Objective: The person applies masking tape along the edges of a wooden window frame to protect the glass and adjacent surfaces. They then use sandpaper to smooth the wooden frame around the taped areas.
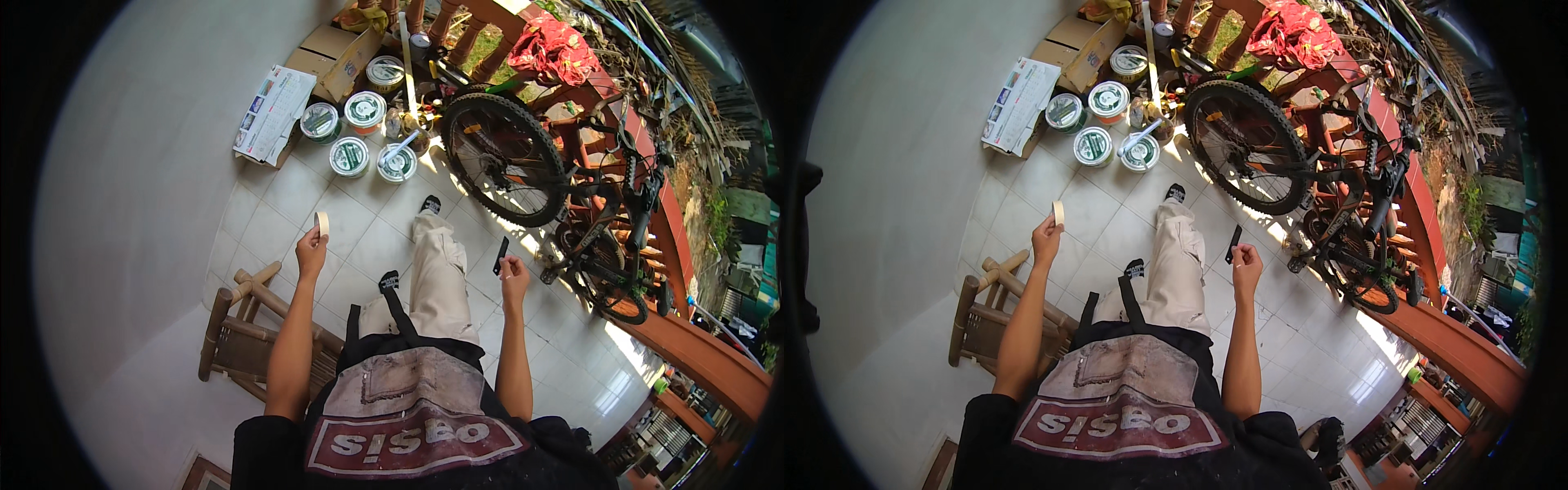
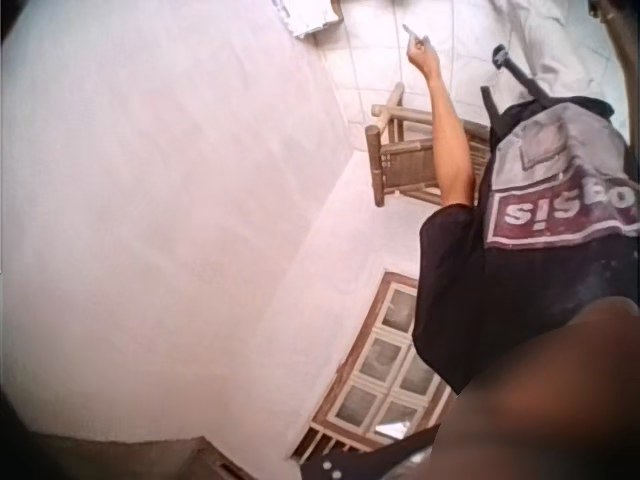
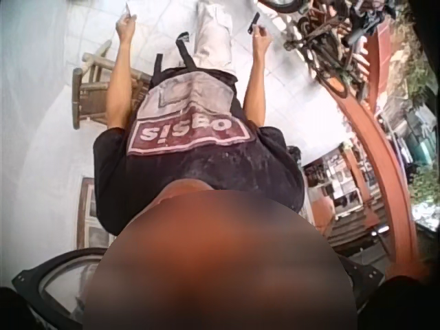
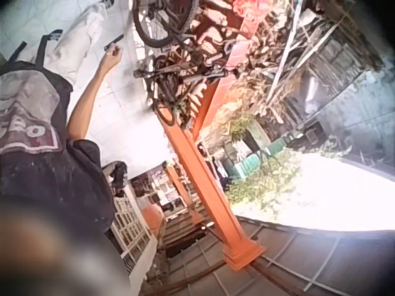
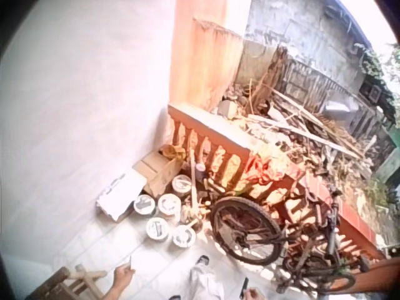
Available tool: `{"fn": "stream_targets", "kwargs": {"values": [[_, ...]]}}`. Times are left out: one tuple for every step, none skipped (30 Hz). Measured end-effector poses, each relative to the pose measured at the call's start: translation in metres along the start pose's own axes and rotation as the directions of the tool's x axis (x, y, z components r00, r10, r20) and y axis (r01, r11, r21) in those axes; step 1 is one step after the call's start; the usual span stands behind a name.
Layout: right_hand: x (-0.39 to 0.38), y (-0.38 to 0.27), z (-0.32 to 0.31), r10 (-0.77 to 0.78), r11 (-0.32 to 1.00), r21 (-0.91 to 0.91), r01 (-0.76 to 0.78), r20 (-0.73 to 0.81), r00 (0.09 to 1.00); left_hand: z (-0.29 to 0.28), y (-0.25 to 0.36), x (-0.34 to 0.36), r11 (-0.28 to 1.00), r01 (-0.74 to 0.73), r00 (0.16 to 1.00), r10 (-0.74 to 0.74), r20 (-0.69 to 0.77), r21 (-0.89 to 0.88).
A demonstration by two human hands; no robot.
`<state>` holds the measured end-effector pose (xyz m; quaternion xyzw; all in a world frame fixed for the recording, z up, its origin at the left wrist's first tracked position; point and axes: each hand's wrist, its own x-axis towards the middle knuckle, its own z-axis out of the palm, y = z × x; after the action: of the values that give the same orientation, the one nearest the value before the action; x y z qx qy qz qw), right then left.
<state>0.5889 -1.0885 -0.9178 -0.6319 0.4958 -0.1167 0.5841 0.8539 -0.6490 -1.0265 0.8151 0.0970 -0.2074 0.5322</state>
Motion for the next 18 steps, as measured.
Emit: {"fn": "stream_targets", "kwargs": {"values": [[0.028,-0.015,0.020,-0.014,1.000,0.006,0.013,0.053,0.999,0.004,0.014,0.019,0.997,-0.037,0.999,0.038,-0.015,0.065],[0.056,-0.026,0.041,-0.021,0.999,-0.026,0.023,0.092,0.996,0.010,0.029,0.039,0.993,-0.059,0.997,0.063,-0.034,0.101],[0.084,-0.034,0.064,-0.015,1.000,0.005,0.015,0.147,0.989,0.019,0.044,0.060,0.991,-0.089,0.994,0.094,-0.050,0.098],[0.113,-0.038,0.090,0.015,1.000,-0.001,-0.015,0.197,0.980,0.031,0.060,0.082,0.988,-0.098,0.994,0.103,-0.030,0.122],[0.137,-0.038,0.115,0.093,0.995,0.004,-0.097,0.230,0.969,0.047,0.077,0.105,0.985,-0.104,0.994,0.107,-0.013,0.140],[0.159,-0.037,0.142,0.113,0.993,0.010,-0.120,0.272,0.956,0.067,0.094,0.128,0.985,-0.105,0.994,0.106,0.001,0.135],[0.176,-0.032,0.168,0.159,0.985,0.017,-0.171,0.292,0.943,0.089,0.112,0.152,0.987,-0.097,0.995,0.093,0.037,0.127],[0.186,-0.024,0.191,0.180,0.977,0.052,-0.205,0.297,0.938,0.114,0.129,0.178,0.982,-0.138,0.986,0.124,0.115,0.130],[0.192,-0.017,0.212,0.205,0.967,0.083,-0.239,0.294,0.934,0.141,0.143,0.205,0.977,-0.155,0.973,0.125,0.195,0.147],[0.197,-0.010,0.231,0.238,0.962,0.060,-0.267,0.297,0.925,0.170,0.152,0.232,0.977,-0.136,0.965,0.093,0.244,0.164],[0.197,-0.004,0.245,0.333,0.940,-0.016,-0.342,0.269,0.903,0.201,0.156,0.259,0.992,-0.070,0.958,0.039,0.283,0.102],[0.196,0.002,0.259,0.305,0.932,0.094,-0.349,0.314,0.899,0.231,0.157,0.285,0.998,-0.037,0.944,0.018,0.328,0.050],[0.195,0.006,0.270,0.395,0.888,0.114,-0.444,0.301,0.868,0.259,0.153,0.311,0.994,0.044,0.925,-0.078,0.372,0.100],[0.196,0.009,0.279,0.426,0.853,0.165,-0.495,0.329,0.843,0.285,0.147,0.335,0.983,0.173,0.889,-0.182,0.420,0.058],[0.196,0.011,0.285,0.420,0.823,0.232,-0.518,0.365,0.831,0.309,0.138,0.359,0.975,0.193,0.870,-0.220,0.441,0.106],[0.200,0.013,0.290,0.440,0.800,0.230,-0.555,0.404,0.802,0.331,0.128,0.381,0.969,0.238,0.867,-0.242,0.436,0.066],[0.204,0.016,0.294,0.469,0.773,0.222,-0.594,0.430,0.772,0.352,0.116,0.400,0.940,0.339,0.845,-0.322,0.427,0.037],[0.209,0.018,0.297,0.494,0.712,0.261,-0.652,0.473,0.730,0.372,0.103,0.417,0.931,0.364,0.850,-0.341,0.403,0.020]]}}
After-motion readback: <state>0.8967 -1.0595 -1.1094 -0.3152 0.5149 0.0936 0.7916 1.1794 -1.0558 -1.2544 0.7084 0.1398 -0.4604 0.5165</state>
